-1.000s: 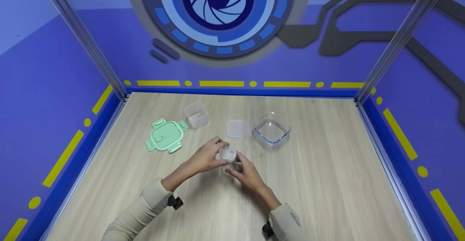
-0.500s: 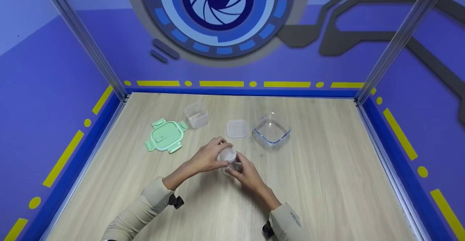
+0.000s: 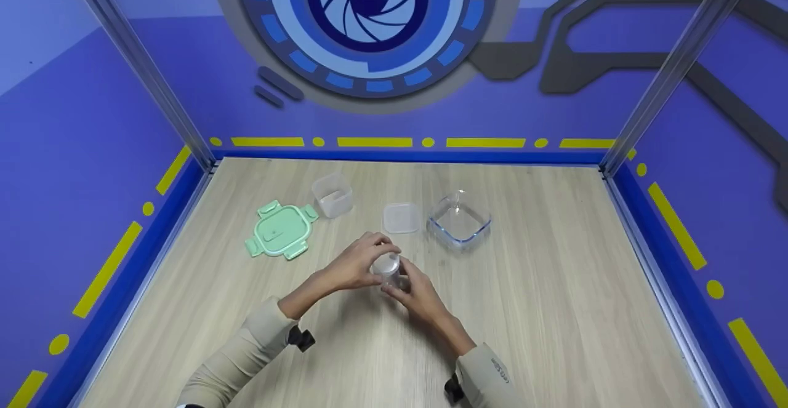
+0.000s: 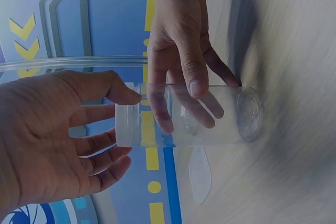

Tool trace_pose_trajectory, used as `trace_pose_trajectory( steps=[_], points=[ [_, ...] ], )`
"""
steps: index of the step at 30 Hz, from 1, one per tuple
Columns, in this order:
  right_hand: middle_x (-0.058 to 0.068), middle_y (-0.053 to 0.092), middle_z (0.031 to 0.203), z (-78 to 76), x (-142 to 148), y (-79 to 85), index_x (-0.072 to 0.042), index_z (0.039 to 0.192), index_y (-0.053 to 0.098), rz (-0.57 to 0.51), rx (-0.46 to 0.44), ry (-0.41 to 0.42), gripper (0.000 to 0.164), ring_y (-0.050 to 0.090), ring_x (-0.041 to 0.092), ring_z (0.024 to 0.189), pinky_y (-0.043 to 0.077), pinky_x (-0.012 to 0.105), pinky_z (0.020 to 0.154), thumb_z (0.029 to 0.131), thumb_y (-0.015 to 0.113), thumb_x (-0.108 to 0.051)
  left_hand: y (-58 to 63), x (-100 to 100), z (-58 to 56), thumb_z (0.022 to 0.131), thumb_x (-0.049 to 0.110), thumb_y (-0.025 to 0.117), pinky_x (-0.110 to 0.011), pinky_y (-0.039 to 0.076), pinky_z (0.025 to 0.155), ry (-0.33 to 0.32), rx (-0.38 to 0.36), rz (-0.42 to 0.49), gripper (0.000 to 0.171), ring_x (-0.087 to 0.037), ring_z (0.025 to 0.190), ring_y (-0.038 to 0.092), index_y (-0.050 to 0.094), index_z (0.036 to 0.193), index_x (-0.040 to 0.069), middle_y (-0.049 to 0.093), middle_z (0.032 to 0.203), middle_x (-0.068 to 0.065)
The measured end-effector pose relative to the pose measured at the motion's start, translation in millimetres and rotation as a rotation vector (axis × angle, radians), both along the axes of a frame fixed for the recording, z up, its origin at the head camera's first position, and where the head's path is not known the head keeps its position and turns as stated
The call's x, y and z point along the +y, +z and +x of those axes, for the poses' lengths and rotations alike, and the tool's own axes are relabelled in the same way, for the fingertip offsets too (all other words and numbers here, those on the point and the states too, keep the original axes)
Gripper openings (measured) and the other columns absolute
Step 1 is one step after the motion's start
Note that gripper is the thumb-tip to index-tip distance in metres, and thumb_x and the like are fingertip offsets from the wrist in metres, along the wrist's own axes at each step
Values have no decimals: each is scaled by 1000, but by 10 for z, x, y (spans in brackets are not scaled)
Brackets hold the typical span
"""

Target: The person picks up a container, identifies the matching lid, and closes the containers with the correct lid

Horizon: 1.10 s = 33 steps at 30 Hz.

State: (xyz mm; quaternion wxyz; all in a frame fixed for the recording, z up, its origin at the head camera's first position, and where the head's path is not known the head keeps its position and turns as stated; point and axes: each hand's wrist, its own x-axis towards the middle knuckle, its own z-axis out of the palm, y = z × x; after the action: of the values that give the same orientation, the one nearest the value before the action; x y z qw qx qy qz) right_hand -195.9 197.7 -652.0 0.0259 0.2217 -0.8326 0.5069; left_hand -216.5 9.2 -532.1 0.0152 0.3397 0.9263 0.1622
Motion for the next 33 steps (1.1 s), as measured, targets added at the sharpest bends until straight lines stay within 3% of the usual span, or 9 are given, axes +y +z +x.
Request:
trace_pose_trajectory(
  steps=[8, 12, 18, 21, 27, 33],
  points=[
    [12, 69, 127, 7, 4, 4, -11, 145, 49, 14, -23, 7, 61, 66, 33, 118, 58, 53, 94, 92, 77, -22, -7, 16, 15, 86, 27, 82, -38, 50, 99, -16, 14, 47, 47, -21, 122, 56, 67, 130, 18, 61, 128, -3],
    [15, 67, 132, 10, 3, 0, -10, 147, 49, 19, -29, 3, 63, 64, 35, 122, 56, 56, 96, 92, 77, -24, -18, 21, 44, 88, 38, 80, -37, 53, 96, 60, 89, 30, 51, -20, 119, 58, 65, 132, 18, 61, 129, -4],
    [13, 64, 137, 14, 6, 6, -11, 148, 47, 1, -68, 3, 66, 62, 34, 126, 56, 52, 98, 92, 77, -27, -15, 20, 108, 86, 56, 75, -36, 58, 85, 162, 138, -117, 62, -20, 111, 62, 65, 130, 14, 63, 123, -6],
    [13, 63, 139, 16, 12, 5, -11, 151, 45, -3, -73, 9, 68, 62, 34, 127, 56, 51, 99, 92, 77, -27, -23, 33, 119, 87, 56, 75, -35, 58, 80, 161, 139, -137, 61, -20, 106, 63, 65, 128, 12, 63, 120, -7],
    [13, 63, 139, 10, 16, 22, -11, 152, 43, -18, -81, 28, 69, 63, 34, 127, 58, 48, 97, 93, 76, -25, -24, 60, 93, 88, 49, 76, -30, 58, 76, 138, 222, -171, 53, -18, 101, 62, 67, 124, 11, 64, 116, -6],
    [14, 65, 133, 16, 12, 7, -8, 149, 45, -15, -70, 22, 67, 64, 33, 122, 58, 49, 96, 92, 77, -24, -25, 38, 82, 87, 40, 77, -32, 57, 79, 96, 208, -161, 51, -20, 105, 61, 66, 128, 13, 64, 119, -6]
  ],
)
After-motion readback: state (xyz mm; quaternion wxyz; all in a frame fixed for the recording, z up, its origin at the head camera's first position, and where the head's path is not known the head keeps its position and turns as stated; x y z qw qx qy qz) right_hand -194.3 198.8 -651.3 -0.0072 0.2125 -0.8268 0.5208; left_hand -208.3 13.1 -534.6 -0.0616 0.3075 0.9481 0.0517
